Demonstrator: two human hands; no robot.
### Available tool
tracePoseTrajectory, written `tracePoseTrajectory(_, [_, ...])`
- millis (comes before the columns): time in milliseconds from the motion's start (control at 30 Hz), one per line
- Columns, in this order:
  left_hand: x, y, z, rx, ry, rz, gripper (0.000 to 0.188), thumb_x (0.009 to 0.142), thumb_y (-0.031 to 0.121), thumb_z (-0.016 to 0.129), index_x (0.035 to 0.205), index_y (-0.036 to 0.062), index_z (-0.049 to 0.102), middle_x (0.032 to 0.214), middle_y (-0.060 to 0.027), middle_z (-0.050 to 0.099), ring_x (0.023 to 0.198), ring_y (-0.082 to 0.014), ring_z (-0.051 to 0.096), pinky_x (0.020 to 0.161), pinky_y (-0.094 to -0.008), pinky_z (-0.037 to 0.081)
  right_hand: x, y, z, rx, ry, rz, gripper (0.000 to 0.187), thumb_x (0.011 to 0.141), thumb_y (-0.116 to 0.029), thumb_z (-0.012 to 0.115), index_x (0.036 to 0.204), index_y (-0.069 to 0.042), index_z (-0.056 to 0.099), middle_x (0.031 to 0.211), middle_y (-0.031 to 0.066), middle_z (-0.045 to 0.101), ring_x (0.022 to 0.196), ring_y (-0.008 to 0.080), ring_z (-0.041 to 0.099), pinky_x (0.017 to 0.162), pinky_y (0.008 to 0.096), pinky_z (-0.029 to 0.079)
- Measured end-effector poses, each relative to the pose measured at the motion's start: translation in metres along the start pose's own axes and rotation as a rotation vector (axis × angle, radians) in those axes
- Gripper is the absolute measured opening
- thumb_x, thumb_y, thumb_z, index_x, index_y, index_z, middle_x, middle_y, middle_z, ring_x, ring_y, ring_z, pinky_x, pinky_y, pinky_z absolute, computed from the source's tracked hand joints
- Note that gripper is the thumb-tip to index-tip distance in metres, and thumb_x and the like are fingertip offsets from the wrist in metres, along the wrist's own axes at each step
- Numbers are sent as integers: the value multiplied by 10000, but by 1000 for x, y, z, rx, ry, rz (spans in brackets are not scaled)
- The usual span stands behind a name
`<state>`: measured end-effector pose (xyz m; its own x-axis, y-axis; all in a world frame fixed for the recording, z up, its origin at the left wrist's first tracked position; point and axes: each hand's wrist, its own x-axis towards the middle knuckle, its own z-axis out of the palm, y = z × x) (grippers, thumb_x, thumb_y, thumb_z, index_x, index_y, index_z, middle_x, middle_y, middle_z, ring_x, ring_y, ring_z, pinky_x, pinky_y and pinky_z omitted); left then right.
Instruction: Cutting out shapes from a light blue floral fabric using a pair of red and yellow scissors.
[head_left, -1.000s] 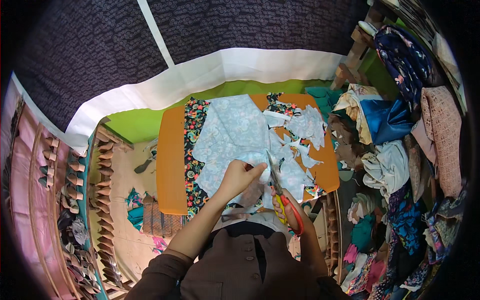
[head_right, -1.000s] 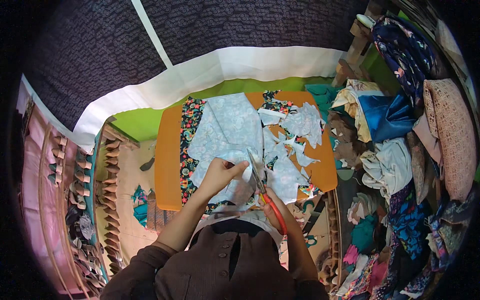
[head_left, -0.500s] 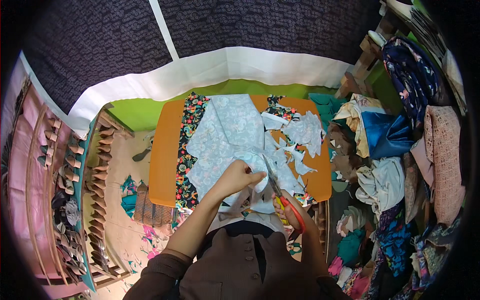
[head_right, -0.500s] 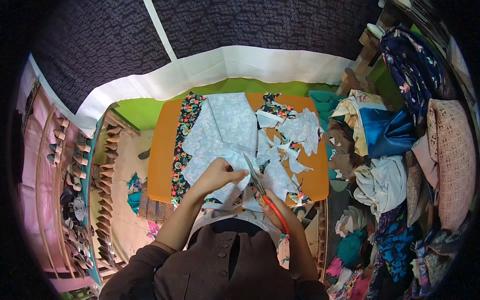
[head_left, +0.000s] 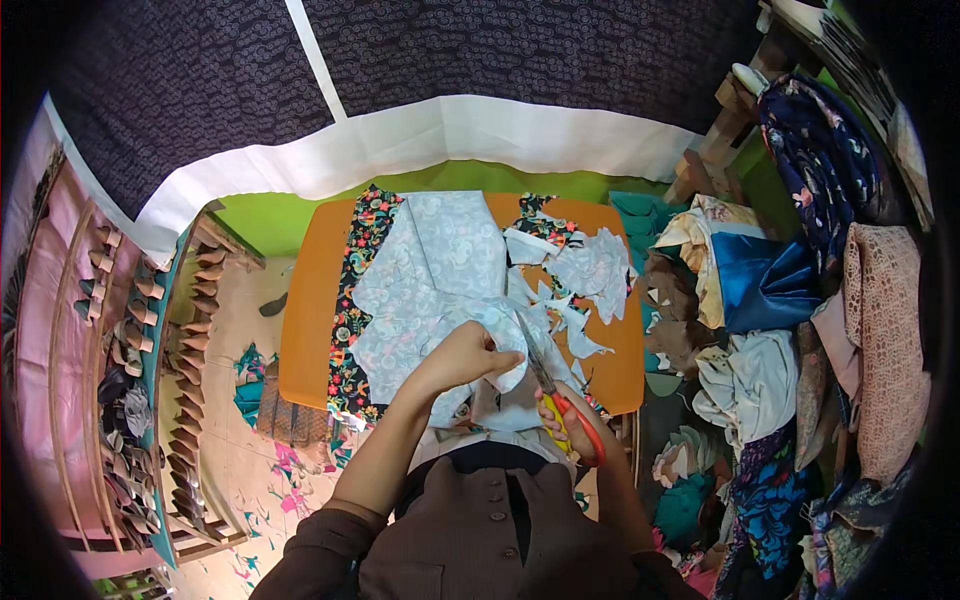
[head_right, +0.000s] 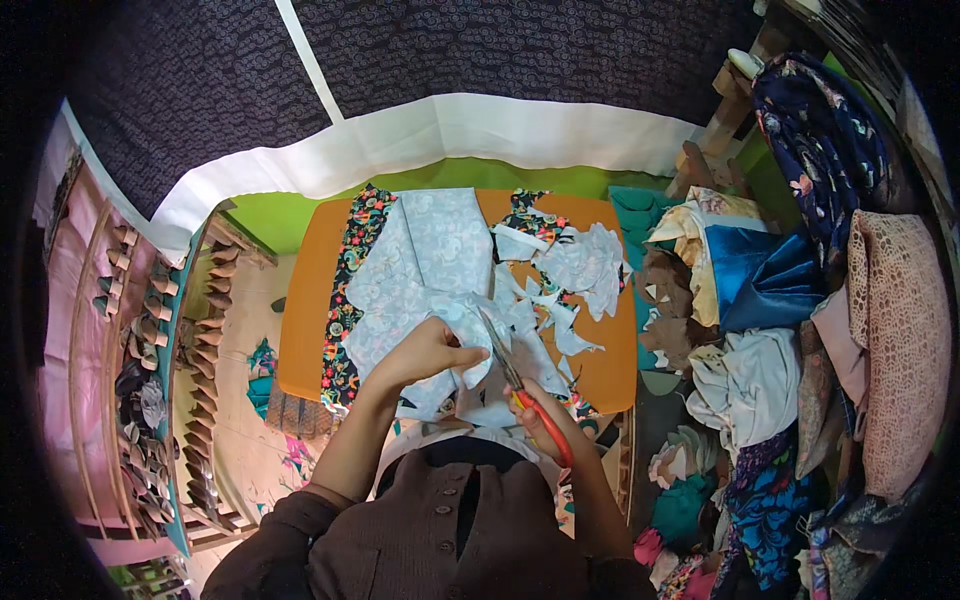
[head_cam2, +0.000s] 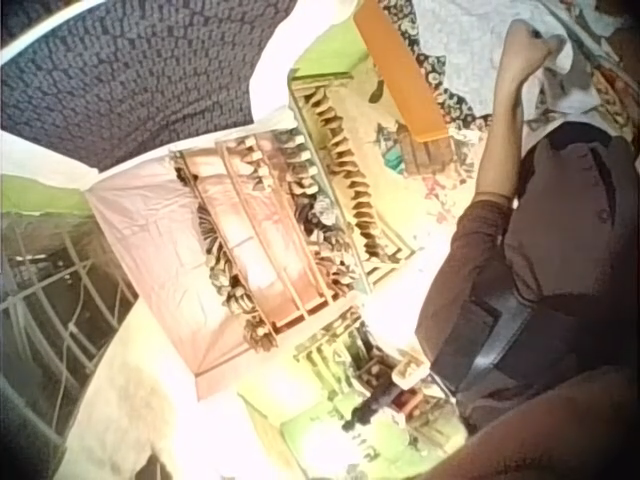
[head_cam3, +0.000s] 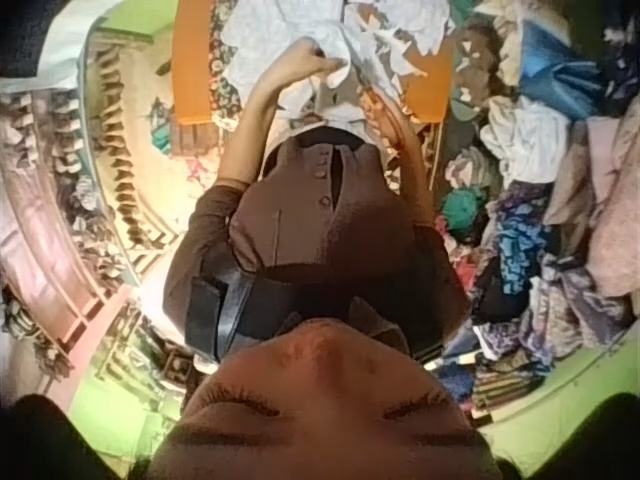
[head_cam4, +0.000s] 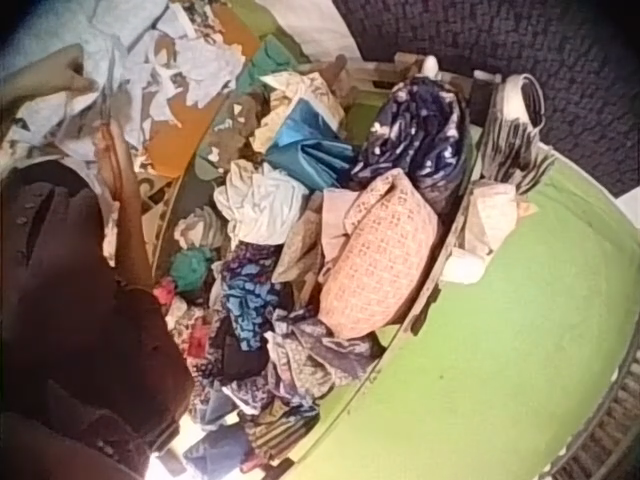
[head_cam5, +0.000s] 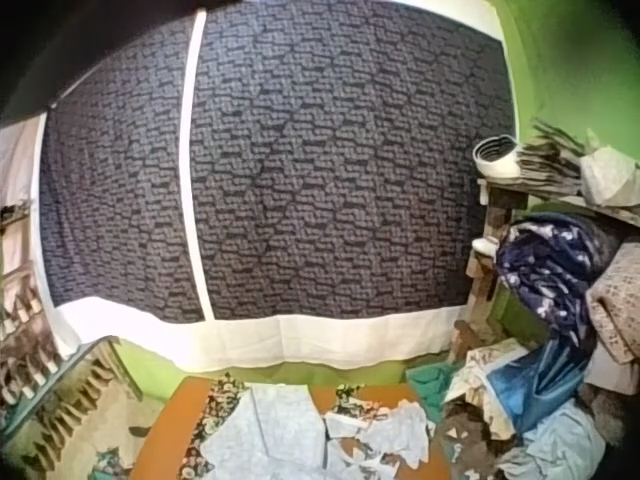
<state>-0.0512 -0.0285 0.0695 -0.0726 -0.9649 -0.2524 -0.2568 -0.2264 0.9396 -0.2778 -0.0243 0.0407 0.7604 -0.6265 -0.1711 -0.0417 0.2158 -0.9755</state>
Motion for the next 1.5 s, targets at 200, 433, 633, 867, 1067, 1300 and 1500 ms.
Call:
tracePoseTrajectory(200, [1, 10, 3, -96, -9, 42, 209, 704, 184, 647, 694, -12, 575, 587, -11, 537, 525, -78, 468, 487, -249, 383, -4, -10, -14, 63, -43, 187, 717, 710, -680, 419, 1042, -44, 410, 719, -26, 379, 581, 40, 348, 502, 167, 305])
tracePoseTrajectory(433, [2, 13, 3, 95, 36, -66, 195, 741, 191, 626, 770, 1, 592, 621, -11, 553, 548, -71, 479, 494, -243, 391, -3, 1, -21, -97, 1, 33, 578, 808, -578, 393, 1018, -41, 443, 681, -14, 416, 598, 75, 410, 547, 203, 348])
tracePoseTrajectory(633, [3, -3, 8, -199, 223, 77, 245, 771, 237, 611, 769, -8, 596, 611, -26, 562, 537, -72, 481, 498, -233, 382, 3, -1, -10, -268, 37, 54, 577, 804, -561, 417, 1052, -41, 431, 729, 36, 473, 645, 126, 446, 597, 242, 370])
tracePoseTrajectory(867, [-9, 7, -7, -84, 185, 28, 283, 724, 254, 640, 693, -23, 591, 568, -50, 545, 501, -101, 472, 475, -261, 375, 12, 5, 10, -130, 28, -40, 598, 801, -586, 392, 1054, -44, 418, 718, 13, 448, 615, 102, 423, 570, 224, 358])
tracePoseTrajectory(1067, [-16, 0, -33, 61, 133, -64, 333, 683, 276, 663, 609, -31, 559, 515, -52, 501, 470, -109, 440, 454, -270, 357, 15, -7, 26, 57, -24, 181, 707, 709, -657, 472, 1058, -49, 385, 726, -24, 341, 564, 23, 299, 477, 136, 259])
tracePoseTrajectory(1300, [-19, -16, -54, 104, 8, -80, 282, 692, 254, 686, 586, 13, 587, 501, -1, 500, 452, -61, 414, 420, -237, 305, 36, 13, 41, 111, 3, 282, 658, 754, -638, 424, 1026, -39, 440, 658, -29, 372, 564, 45, 349, 509, 181, 299])
tracePoseTrajectory(1500, [-25, -20, -76, 104, -11, -132, 377, 648, 286, 701, 549, -29, 521, 475, -47, 458, 457, -109, 434, 418, -283, 337, 40, -2, 59, 53, -51, 145, 695, 701, -669, 472, 1031, -62, 403, 726, -35, 364, 570, 13, 327, 471, 130, 271])
